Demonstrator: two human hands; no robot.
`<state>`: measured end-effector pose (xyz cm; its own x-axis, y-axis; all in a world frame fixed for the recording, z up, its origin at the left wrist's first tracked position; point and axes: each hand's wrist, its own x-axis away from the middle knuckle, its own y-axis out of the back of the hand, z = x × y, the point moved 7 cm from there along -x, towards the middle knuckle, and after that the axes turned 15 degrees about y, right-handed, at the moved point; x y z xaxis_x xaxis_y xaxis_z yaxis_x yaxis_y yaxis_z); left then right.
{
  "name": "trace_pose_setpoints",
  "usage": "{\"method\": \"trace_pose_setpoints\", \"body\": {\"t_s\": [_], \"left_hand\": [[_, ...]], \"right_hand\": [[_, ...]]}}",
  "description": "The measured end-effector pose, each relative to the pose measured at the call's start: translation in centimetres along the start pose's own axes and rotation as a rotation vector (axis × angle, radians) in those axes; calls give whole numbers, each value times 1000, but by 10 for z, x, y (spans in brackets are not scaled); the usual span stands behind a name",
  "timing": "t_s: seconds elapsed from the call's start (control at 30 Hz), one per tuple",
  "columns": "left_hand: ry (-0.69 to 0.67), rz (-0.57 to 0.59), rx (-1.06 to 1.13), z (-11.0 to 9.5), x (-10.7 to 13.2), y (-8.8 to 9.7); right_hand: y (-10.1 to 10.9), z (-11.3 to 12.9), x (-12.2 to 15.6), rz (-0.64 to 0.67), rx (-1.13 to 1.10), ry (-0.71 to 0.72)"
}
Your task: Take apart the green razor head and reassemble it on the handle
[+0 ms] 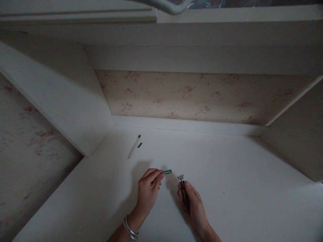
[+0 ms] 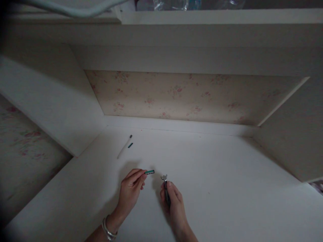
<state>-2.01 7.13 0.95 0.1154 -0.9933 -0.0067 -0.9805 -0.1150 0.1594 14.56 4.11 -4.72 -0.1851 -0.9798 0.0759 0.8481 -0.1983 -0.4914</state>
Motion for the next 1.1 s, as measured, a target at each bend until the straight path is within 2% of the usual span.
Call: {"method": "trace_pose_setpoints", "body": {"t_s": [0.2, 0.5, 0.63, 0.73, 0.93, 1.1], "left_hand": [[-57, 16, -67, 0, 0, -4], [-34, 5, -103, 3, -2, -3], [-10, -1, -111, 6, -4, -2], [2, -1, -110, 7, -5, -2], [2, -14, -97, 3, -6, -2], [18, -23, -97, 8, -5, -1]], "right_hand": [[0, -5, 4, 9, 19, -95], [-5, -13, 10, 74, 3, -131], [-10, -12, 14, 161, 75, -144], [-7, -13, 14, 182, 154, -146], [1, -9, 9, 171, 245, -92], [7, -1, 4, 33, 199, -70]]}}
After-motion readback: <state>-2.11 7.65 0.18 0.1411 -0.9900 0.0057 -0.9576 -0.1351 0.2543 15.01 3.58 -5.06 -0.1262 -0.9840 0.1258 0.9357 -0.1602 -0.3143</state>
